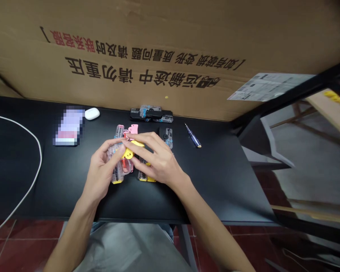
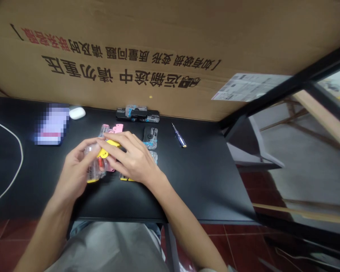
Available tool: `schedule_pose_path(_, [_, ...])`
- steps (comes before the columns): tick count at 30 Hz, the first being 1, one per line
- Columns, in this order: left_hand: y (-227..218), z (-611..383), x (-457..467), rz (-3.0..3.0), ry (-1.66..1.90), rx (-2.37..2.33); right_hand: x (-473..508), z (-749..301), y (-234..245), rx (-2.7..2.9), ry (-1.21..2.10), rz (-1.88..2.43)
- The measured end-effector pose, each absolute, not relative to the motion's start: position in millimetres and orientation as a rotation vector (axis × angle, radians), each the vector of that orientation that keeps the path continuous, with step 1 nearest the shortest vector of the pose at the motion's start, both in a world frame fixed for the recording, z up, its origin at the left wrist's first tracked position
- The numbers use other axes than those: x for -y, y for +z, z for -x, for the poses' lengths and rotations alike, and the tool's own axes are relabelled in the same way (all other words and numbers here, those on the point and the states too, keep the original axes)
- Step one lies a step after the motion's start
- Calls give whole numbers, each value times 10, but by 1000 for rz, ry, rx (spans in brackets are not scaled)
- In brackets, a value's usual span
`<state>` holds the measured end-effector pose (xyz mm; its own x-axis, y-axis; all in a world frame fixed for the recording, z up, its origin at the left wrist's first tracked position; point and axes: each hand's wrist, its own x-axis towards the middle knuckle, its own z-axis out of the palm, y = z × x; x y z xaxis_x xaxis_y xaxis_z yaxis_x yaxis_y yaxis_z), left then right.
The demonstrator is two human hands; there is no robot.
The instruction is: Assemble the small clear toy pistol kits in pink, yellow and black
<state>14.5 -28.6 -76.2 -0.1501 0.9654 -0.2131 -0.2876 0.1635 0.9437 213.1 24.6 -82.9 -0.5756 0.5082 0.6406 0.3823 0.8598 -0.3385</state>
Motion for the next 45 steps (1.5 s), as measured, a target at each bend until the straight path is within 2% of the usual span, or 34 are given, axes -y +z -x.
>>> schedule_pose_path(13, [-797, -116, 306, -919, 1311, -1212, -193, -2149, -967, 2110, 4, 684])
schedule_pose_path(20, [-777, -139, 318, -903, 1346, -1225, -160, -2116, -981, 2049, 112, 738])
schedule_pose_path(37, [-751, -141, 318, -898, 1365, -1251, -148, -2064, -1034, 1972, 100, 655])
schedule_pose_path(41, [-763, -133, 319, -904, 1377, -1259, -111, -2025, -1003, 1877, 236, 706])
schedule_pose_path(45, [-762, -143, 317, -934, 1415, -1267, -47, -1960, -948, 1735, 632, 893])
